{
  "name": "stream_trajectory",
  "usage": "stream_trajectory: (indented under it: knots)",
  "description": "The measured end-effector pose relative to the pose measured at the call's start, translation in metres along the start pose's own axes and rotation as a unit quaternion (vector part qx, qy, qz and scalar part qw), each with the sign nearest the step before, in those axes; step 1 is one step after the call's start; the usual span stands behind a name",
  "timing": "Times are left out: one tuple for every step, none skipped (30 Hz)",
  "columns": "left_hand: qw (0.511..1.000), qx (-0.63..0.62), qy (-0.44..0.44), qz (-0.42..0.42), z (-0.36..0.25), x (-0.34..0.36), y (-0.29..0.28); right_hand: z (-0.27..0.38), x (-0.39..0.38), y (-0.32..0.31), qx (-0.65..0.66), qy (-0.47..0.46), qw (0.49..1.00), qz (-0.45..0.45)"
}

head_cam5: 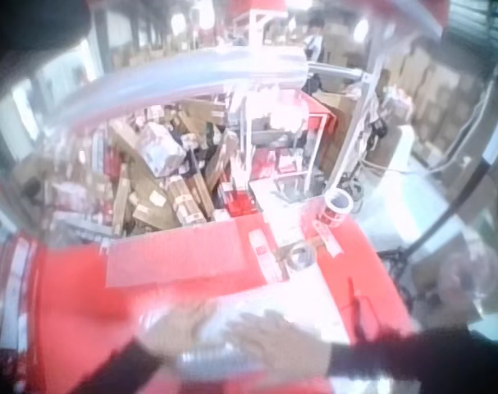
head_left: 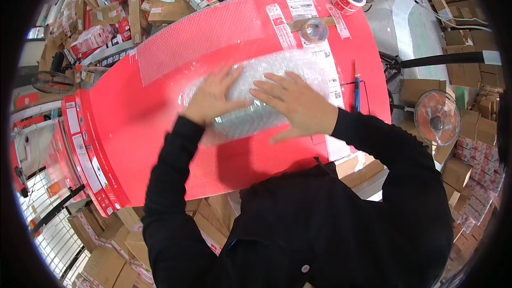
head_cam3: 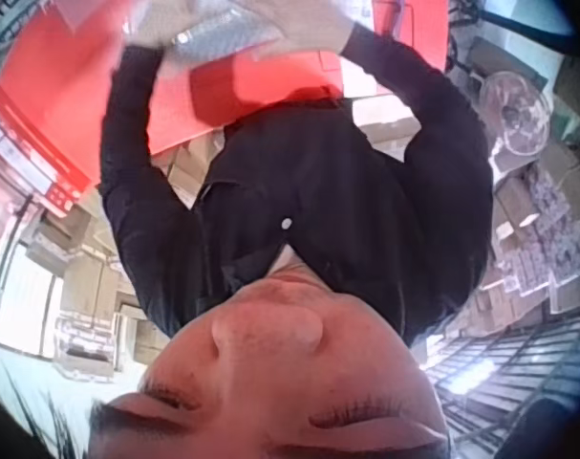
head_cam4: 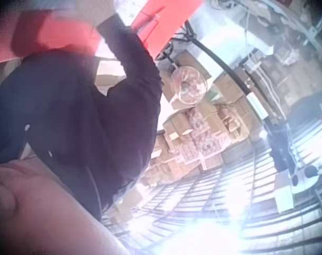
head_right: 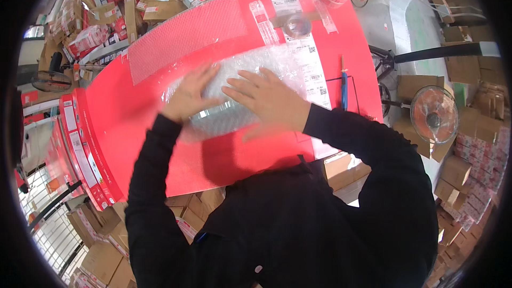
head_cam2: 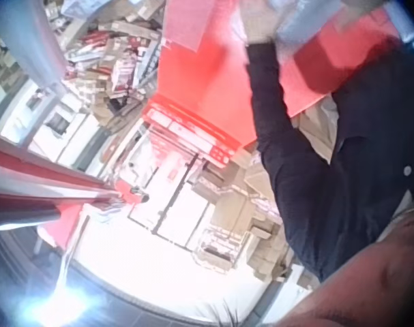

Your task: The person wraps several items in bubble wrap and secures them with tape on a red worktable. They handle a bubble-wrapped bundle, a long cardboard box, and a small white box, applying tape to each. The wrapped items remain on the table at the end of the clip.

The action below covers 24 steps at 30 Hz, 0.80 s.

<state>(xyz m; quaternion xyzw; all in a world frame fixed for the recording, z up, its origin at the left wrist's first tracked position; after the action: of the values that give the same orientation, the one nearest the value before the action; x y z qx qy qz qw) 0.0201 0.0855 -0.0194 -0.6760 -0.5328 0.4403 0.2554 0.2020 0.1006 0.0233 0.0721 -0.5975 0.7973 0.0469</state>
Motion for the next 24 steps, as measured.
stream_trajectory:
  knots:
    - [1.0, -0.003, -0.008, 0.001, -0.003, -0.006, -0.001, 0.002, 0.001, -0.005, -0.039, 0.01, 0.999, -0.007]
    - [1.0, 0.015, -0.026, 0.004, -0.001, 0.004, -0.007, 0.004, 0.002, -0.01, -0.079, 0.019, 0.997, -0.014]
    - [0.996, -0.019, 0.012, -0.082, -0.009, 0.02, -0.031, -0.03, 0.014, -0.014, -0.019, 0.028, 0.999, 0.006]
    - [0.993, 0.016, 0.003, -0.115, -0.022, 0.016, -0.053, -0.069, 0.03, -0.015, 0.071, 0.051, 0.996, 0.017]
    - [0.989, 0.059, -0.008, -0.138, -0.033, 0.007, -0.066, -0.097, 0.04, -0.013, 0.058, 0.092, 0.994, 0.018]
    - [0.979, 0.117, -0.014, -0.167, -0.033, -0.004, -0.06, -0.117, 0.051, -0.006, 0.054, 0.134, 0.989, 0.016]
    - [0.964, 0.172, -0.015, -0.201, -0.031, -0.013, -0.048, -0.133, 0.064, -0.003, 0.061, 0.156, 0.983, 0.078]
    - [0.945, 0.227, -0.015, -0.236, -0.033, -0.022, -0.044, -0.131, 0.073, 0.001, 0.067, 0.145, 0.984, 0.077]
    - [0.952, 0.229, -0.011, -0.201, -0.033, -0.024, -0.036, -0.131, 0.08, 0.002, 0.066, 0.13, 0.986, 0.078]
    - [0.959, 0.23, -0.008, -0.166, -0.034, -0.027, -0.029, -0.126, 0.075, 0.012, 0.093, 0.126, 0.982, 0.105]
    - [0.964, 0.231, -0.005, -0.13, -0.035, -0.031, -0.023, -0.117, 0.067, 0.025, 0.121, 0.121, 0.976, 0.132]
    - [0.971, 0.217, 0.014, -0.096, -0.043, -0.041, -0.016, -0.105, 0.055, 0.028, 0.153, 0.114, 0.976, 0.107]
    - [0.982, 0.186, 0.007, -0.042, -0.047, -0.047, -0.008, -0.091, 0.048, 0.032, 0.207, 0.075, 0.972, 0.088]
    - [0.988, 0.156, 0.001, 0.011, -0.05, -0.052, -0.001, -0.088, 0.038, 0.047, 0.242, 0.096, 0.957, 0.127]
    - [0.99, 0.126, -0.008, 0.065, -0.051, -0.057, 0.005, -0.077, 0.032, 0.056, 0.277, 0.114, 0.94, 0.164]
    - [0.984, 0.097, -0.048, 0.143, -0.044, -0.054, 0.014, -0.072, 0.028, 0.057, 0.253, 0.128, 0.945, 0.164]
    - [0.983, 0.088, -0.045, 0.152, -0.034, -0.047, 0.021, -0.065, 0.024, 0.057, 0.229, 0.143, 0.949, 0.164]
    - [0.984, 0.08, -0.048, 0.152, -0.016, -0.039, 0.027, -0.06, 0.027, 0.05, 0.197, 0.148, 0.955, 0.164]
    - [0.984, 0.068, -0.055, 0.153, -0.002, -0.031, 0.03, -0.045, 0.032, 0.025, 0.118, 0.099, 0.984, 0.087]
    - [0.975, 0.029, -0.108, 0.194, 0.01, -0.028, 0.03, -0.021, 0.028, -0.002, 0.047, 0.046, 0.998, 0.008]
    - [0.981, 0.01, -0.118, 0.156, 0.012, -0.024, 0.024, -0.001, 0.019, -0.025, -0.025, 0.001, 0.997, -0.073]
    - [0.995, 0.091, -0.031, -0.013, -0.011, -0.018, -0.012, -0.005, 0.012, -0.015, -0.051, 0.018, 0.998, -0.038]
    - [0.967, 0.168, 0.055, -0.181, -0.039, -0.024, -0.042, -0.009, 0.004, 0.0, -0.076, 0.035, 0.996, -0.005]
    - [0.955, 0.173, 0.068, -0.232, -0.048, -0.036, -0.045, -0.012, -0.003, 0.013, -0.099, 0.054, 0.993, 0.03]
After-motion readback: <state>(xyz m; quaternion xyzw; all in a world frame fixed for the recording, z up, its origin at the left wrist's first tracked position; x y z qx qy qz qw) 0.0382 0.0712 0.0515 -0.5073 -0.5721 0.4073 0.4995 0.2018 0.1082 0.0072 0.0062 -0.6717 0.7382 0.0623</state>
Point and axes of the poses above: each hand's wrist, its own x-axis towards the middle knuckle, its own y-axis out of the palm, z = x × y, the point moved 9 cm from there along x, towards the middle knuckle, and after that the axes turned 12 degrees about -y, right-handed, at the moved point
